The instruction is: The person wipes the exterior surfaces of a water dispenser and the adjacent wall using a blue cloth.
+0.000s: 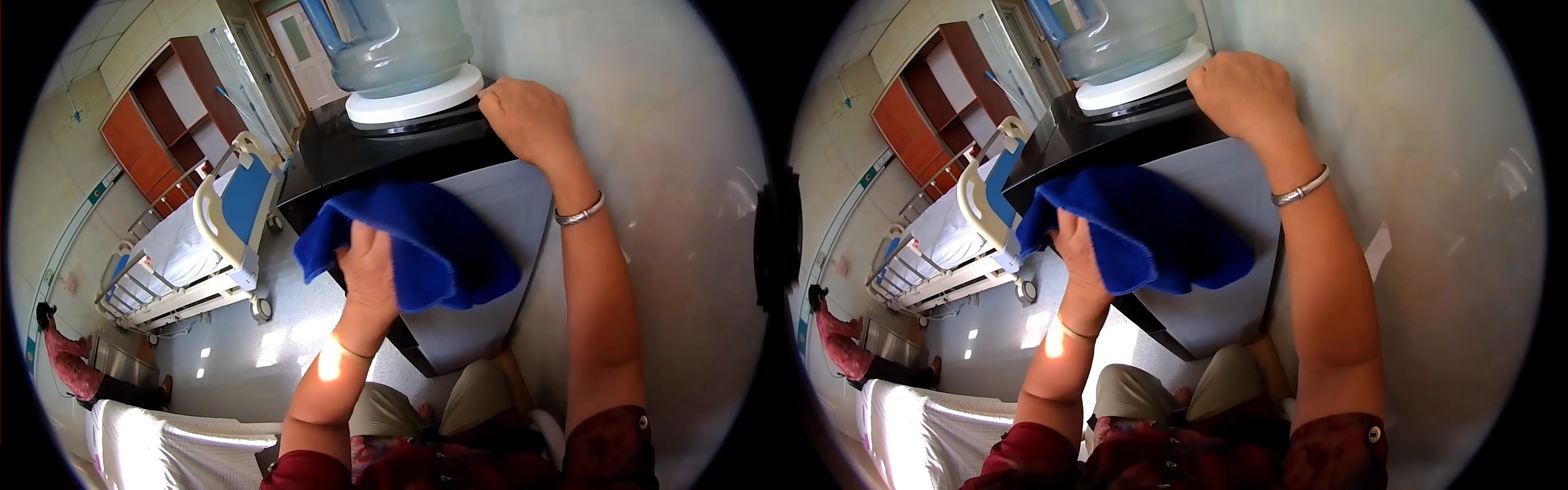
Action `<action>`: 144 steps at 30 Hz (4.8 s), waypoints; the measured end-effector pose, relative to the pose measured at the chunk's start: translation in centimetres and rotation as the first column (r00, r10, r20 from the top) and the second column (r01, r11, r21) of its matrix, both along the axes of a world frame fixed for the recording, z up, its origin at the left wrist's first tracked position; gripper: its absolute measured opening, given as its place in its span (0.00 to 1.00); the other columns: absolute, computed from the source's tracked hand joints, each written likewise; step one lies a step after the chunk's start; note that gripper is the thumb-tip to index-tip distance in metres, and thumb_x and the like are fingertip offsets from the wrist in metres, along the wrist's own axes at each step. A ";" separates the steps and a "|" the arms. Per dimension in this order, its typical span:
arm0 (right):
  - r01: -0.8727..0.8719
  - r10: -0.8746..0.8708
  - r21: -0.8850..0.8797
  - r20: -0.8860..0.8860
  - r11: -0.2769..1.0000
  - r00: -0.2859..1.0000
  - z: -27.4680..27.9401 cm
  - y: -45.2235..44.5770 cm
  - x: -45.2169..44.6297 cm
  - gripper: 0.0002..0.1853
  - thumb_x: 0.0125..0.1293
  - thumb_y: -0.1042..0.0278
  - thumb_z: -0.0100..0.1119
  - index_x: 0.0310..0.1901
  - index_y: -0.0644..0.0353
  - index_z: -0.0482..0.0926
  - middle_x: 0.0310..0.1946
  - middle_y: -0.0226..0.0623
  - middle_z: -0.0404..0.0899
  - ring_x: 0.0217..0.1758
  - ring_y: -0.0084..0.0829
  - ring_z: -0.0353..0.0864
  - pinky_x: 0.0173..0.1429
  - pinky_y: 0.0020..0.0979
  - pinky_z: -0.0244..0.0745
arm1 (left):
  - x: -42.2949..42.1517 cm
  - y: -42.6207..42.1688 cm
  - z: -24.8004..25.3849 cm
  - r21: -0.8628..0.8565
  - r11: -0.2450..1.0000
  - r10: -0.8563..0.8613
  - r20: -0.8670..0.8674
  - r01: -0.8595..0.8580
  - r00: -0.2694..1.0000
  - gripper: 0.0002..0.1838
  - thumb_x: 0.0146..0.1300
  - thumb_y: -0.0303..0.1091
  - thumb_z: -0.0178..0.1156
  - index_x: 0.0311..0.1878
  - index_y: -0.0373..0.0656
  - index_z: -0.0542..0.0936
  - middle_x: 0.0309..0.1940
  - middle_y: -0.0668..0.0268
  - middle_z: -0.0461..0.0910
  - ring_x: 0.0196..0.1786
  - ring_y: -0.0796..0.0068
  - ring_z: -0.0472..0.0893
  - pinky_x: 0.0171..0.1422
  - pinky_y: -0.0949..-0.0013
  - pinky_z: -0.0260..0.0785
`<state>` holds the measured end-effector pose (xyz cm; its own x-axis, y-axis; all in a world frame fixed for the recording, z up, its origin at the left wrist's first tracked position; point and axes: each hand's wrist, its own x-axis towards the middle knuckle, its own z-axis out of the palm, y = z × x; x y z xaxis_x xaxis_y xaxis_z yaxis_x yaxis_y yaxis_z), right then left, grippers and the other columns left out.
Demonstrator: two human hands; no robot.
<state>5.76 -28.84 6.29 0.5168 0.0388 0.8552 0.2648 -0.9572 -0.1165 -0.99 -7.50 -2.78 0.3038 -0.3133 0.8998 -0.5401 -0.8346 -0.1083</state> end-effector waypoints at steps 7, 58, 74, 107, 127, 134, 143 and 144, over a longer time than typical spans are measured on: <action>0.022 -0.015 0.041 -0.162 0.999 0.987 0.3 0.2 -0.7 0.19 0.61 0.59 0.40 0.23 0.65 0.75 0.28 0.44 0.77 0.32 0.46 0.74 0.39 0.43 0.69 | 0.0 5.3 -1.7 -0.011 0.997 0.071 0.126 -0.070 0.989 0.20 0.46 0.38 0.63 0.46 0.46 0.79 0.45 0.61 0.77 0.49 0.56 0.75 0.49 0.58 0.63; 0.016 -0.018 -0.029 -0.045 0.999 0.999 0.2 0.3 -0.7 0.18 0.56 0.63 0.40 0.20 0.61 0.79 0.26 0.42 0.79 0.30 0.44 0.77 0.35 0.41 0.73 | -1.3 5.1 -0.3 -0.003 0.990 0.141 0.011 -0.141 0.990 0.22 0.45 0.37 0.63 0.47 0.45 0.78 0.46 0.59 0.76 0.47 0.56 0.75 0.42 0.60 0.60; -0.215 0.198 -0.038 -0.259 0.976 0.945 0.7 -1.8 0.6 0.19 0.60 0.60 0.39 0.24 0.65 0.75 0.31 0.47 0.77 0.34 0.49 0.73 0.40 0.44 0.67 | 1.5 -7.0 1.5 0.158 0.969 -0.178 -0.099 0.192 0.979 0.22 0.50 0.34 0.56 0.51 0.43 0.74 0.54 0.58 0.71 0.56 0.59 0.69 0.47 0.63 0.64; -0.211 0.220 0.143 -0.054 0.967 0.974 -0.2 0.1 -1.9 0.15 0.58 0.64 0.44 0.26 0.63 0.79 0.32 0.42 0.79 0.36 0.44 0.77 0.41 0.39 0.71 | 0.5 5.6 1.9 0.532 0.831 0.104 0.137 -0.161 0.985 0.27 0.52 0.34 0.53 0.59 0.46 0.71 0.59 0.59 0.68 0.64 0.59 0.65 0.66 0.56 0.57; -0.639 0.715 0.497 0.052 0.587 0.697 -8.6 7.0 -15.1 0.33 0.55 0.55 0.63 0.58 0.68 0.66 0.49 0.54 0.72 0.51 0.48 0.74 0.54 0.36 0.70 | -5.8 3.6 11.3 -0.129 0.902 -0.365 -0.738 0.413 0.568 0.09 0.50 0.34 0.59 0.30 0.38 0.78 0.25 0.50 0.76 0.30 0.50 0.77 0.36 0.63 0.70; -0.450 0.846 0.891 0.195 0.059 0.496 -10.0 5.7 -13.3 0.12 0.66 0.68 0.51 0.41 0.69 0.78 0.29 0.29 0.79 0.32 0.15 0.74 0.39 0.19 0.71 | -5.1 4.8 9.0 -0.052 0.882 -0.260 -0.883 0.468 0.392 0.11 0.52 0.31 0.58 0.37 0.35 0.78 0.28 0.50 0.78 0.32 0.54 0.79 0.39 0.66 0.71; -0.103 0.900 0.990 0.127 -0.093 0.416 -12.8 0.8 -9.9 0.13 0.67 0.65 0.48 0.34 0.65 0.78 0.31 0.34 0.80 0.32 0.23 0.79 0.39 0.25 0.75 | -2.6 8.4 3.3 -0.606 0.651 -0.551 -0.792 0.457 -0.265 0.27 0.58 0.46 0.62 0.53 0.32 0.74 0.48 0.59 0.77 0.49 0.73 0.75 0.56 0.70 0.67; -0.033 0.870 0.923 0.372 -0.382 0.324 -12.6 0.6 -10.3 0.12 0.67 0.65 0.48 0.36 0.65 0.78 0.33 0.35 0.80 0.34 0.26 0.80 0.41 0.27 0.76 | -2.7 8.5 2.7 -0.562 0.636 -0.535 -0.815 0.529 -0.223 0.26 0.59 0.44 0.61 0.54 0.33 0.73 0.49 0.56 0.76 0.50 0.69 0.75 0.56 0.70 0.66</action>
